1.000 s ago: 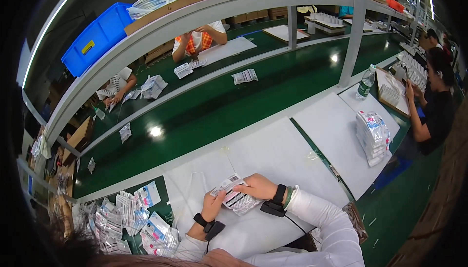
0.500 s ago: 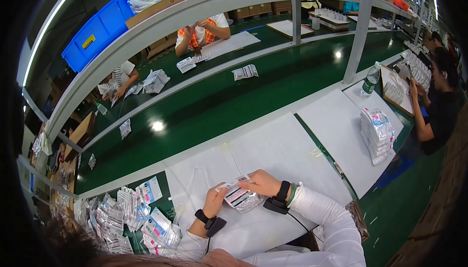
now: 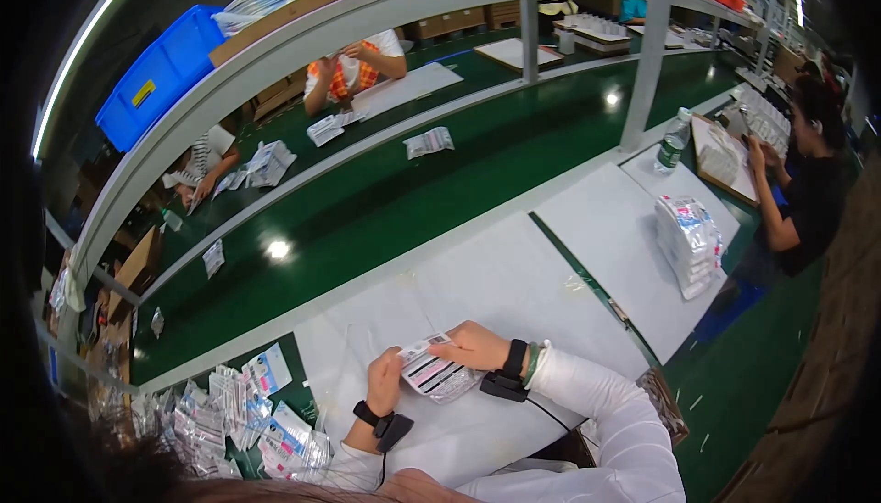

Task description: The person packages chargers by hand, picking up a charger and a plastic bag, sliding the charger into the bag, and then pressing the adhesive strip to seal it. After sealing, the person places the packaged charger onto a pile on the table.

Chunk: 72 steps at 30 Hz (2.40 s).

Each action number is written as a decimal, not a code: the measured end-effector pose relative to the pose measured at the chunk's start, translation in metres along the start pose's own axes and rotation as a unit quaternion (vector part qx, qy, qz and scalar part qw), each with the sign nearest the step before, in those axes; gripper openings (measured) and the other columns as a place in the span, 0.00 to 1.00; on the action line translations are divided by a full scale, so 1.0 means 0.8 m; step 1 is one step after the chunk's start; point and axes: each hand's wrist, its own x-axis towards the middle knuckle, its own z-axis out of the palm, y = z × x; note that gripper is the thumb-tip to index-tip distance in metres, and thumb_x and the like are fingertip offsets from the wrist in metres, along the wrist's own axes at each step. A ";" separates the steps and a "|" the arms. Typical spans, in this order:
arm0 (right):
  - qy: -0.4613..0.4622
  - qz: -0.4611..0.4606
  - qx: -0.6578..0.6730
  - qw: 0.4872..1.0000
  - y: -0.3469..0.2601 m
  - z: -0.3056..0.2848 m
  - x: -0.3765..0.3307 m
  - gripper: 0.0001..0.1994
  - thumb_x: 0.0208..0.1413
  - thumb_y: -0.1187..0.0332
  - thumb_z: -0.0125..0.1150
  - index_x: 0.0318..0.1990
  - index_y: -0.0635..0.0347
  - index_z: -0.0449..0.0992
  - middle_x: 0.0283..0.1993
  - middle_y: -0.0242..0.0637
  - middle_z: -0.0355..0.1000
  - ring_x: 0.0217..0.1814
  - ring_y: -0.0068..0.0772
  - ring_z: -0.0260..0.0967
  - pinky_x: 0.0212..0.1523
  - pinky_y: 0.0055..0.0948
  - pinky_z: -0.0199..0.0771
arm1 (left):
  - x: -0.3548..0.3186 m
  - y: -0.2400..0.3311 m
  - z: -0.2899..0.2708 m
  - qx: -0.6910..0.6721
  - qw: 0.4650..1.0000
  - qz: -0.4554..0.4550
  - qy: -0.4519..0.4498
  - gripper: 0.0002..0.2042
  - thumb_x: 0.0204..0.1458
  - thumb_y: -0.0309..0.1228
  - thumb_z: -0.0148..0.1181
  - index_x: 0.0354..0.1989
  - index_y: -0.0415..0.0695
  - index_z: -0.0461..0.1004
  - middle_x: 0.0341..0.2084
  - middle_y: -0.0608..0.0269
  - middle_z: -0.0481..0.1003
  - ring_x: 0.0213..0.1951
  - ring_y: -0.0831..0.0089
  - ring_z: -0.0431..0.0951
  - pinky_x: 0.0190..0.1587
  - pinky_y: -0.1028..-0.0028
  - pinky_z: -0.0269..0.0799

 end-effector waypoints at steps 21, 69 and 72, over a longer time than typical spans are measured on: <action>-0.003 -0.032 -0.037 0.999 0.006 0.005 0.005 0.23 0.63 0.52 0.50 0.30 0.67 0.76 0.25 0.51 0.73 0.24 0.48 0.71 0.30 0.35 0.70 | -0.004 -0.004 0.002 0.010 0.998 0.030 0.057 0.19 0.63 0.39 0.45 0.26 0.36 0.67 0.17 0.65 0.62 0.22 0.77 0.60 0.25 0.74 0.57; 0.143 0.030 0.008 0.989 0.004 0.005 0.005 0.20 0.62 0.56 0.54 0.31 0.68 0.76 0.25 0.47 0.73 0.24 0.33 0.69 0.28 0.30 0.68 | -0.001 -0.013 0.000 0.110 0.986 0.034 -0.123 0.11 0.55 0.33 0.58 0.42 0.39 0.76 0.28 0.54 0.77 0.27 0.62 0.77 0.32 0.71 0.71; 0.146 0.052 0.054 0.986 0.023 0.006 0.006 0.20 0.62 0.56 0.54 0.31 0.69 0.76 0.23 0.44 0.73 0.24 0.28 0.67 0.28 0.30 0.68 | 0.002 0.000 0.002 0.127 0.985 0.043 -0.112 0.10 0.56 0.31 0.56 0.41 0.39 0.76 0.27 0.54 0.76 0.26 0.62 0.76 0.31 0.70 0.70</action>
